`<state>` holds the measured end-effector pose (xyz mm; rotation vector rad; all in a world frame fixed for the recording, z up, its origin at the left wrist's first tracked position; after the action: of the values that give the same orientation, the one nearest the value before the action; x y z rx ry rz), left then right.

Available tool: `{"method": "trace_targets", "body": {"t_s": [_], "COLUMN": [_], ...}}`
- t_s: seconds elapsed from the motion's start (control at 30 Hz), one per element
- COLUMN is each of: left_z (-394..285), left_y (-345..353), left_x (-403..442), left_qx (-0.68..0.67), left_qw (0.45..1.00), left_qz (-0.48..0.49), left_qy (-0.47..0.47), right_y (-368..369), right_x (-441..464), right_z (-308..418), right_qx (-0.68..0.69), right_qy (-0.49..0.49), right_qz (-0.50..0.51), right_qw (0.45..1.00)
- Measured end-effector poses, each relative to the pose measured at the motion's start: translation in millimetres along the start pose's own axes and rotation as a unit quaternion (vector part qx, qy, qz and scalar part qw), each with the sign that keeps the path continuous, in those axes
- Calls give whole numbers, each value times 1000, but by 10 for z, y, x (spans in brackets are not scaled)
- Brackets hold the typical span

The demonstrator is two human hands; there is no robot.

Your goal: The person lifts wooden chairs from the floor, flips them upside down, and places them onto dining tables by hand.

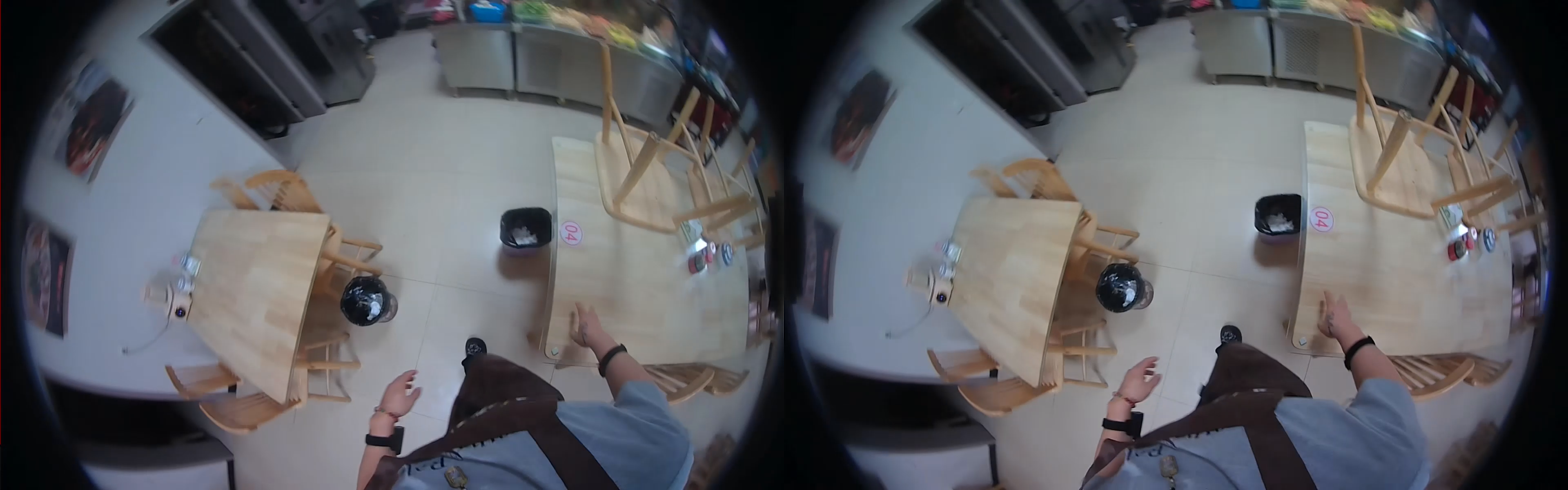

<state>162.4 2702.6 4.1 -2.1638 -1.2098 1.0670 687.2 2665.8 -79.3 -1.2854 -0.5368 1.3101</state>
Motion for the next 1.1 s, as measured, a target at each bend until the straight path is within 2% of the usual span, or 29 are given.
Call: {"method": "trace_targets", "body": {"t_s": [0.03, 0.1, 0.3, 0.37, 0.53, 0.57, 0.67, 0.7, 0.8, 0.9, 1.0, 1.1], "left_z": [128, 354, 594, 499, 488, 458, 169, -47, -782, -1455, -1725, -1682], "left_y": [-206, -557, -1214, -1412, -1747, -1869, -2179, -2309, -2730, -2920, -2880, -2843], "left_x": [92, 324, 1616, 2206, 4006, 4410, 5628, 5974, 6792, 7340, 7715, 7834], "left_qx": [37, 78, 37, 14, 99, 131, 210, 227, 232, 99, 146, 160], "left_qw": [997, 992, 993, 991, 974, 972, 961, 953, 931, 948, 918, 901], "left_qz": [19, 34, 46, 69, 203, 193, 130, 119, 100, 147, 128, 151], "left_qy": [-63, -95, -101, -113, -16, 19, 124, 163, 264, 265, 345, 375], "right_y": [99, 137, -136, -339, -157, -71, 442, 142, -484, -1175, -1177, -1012], "right_x": [214, 572, 901, 964, 1100, 1114, 1261, 1389, 1913, 2436, 2735, 2926], "right_z": [15, 107, 584, 656, 582, 587, 566, 935, 1781, 2531, 2733, 2775], "right_qx": [3, 123, 191, 213, 204, 195, 265, 293, 348, 475, 452, 367], "right_qy": [-23, 2, 114, 149, 299, 331, 392, 399, 349, 306, 294, 291], "right_qz": [-16, 6, 71, 55, 26, 14, 143, 81, 63, -44, -83, 24], "right_qw": [1000, 992, 972, 964, 932, 923, 869, 865, 868, 823, 838, 883]}}
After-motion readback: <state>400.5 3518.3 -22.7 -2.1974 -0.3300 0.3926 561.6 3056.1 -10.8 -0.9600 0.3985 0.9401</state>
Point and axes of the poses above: each hand's wrist, its own x-axis towards the middle knuckle, its own y-axis out of the palm, z = x × y, the point moved 5 cm from there along x, towards the middle knuckle, and after that the axes turned 8 degrees about x, right-handed, at the moved point
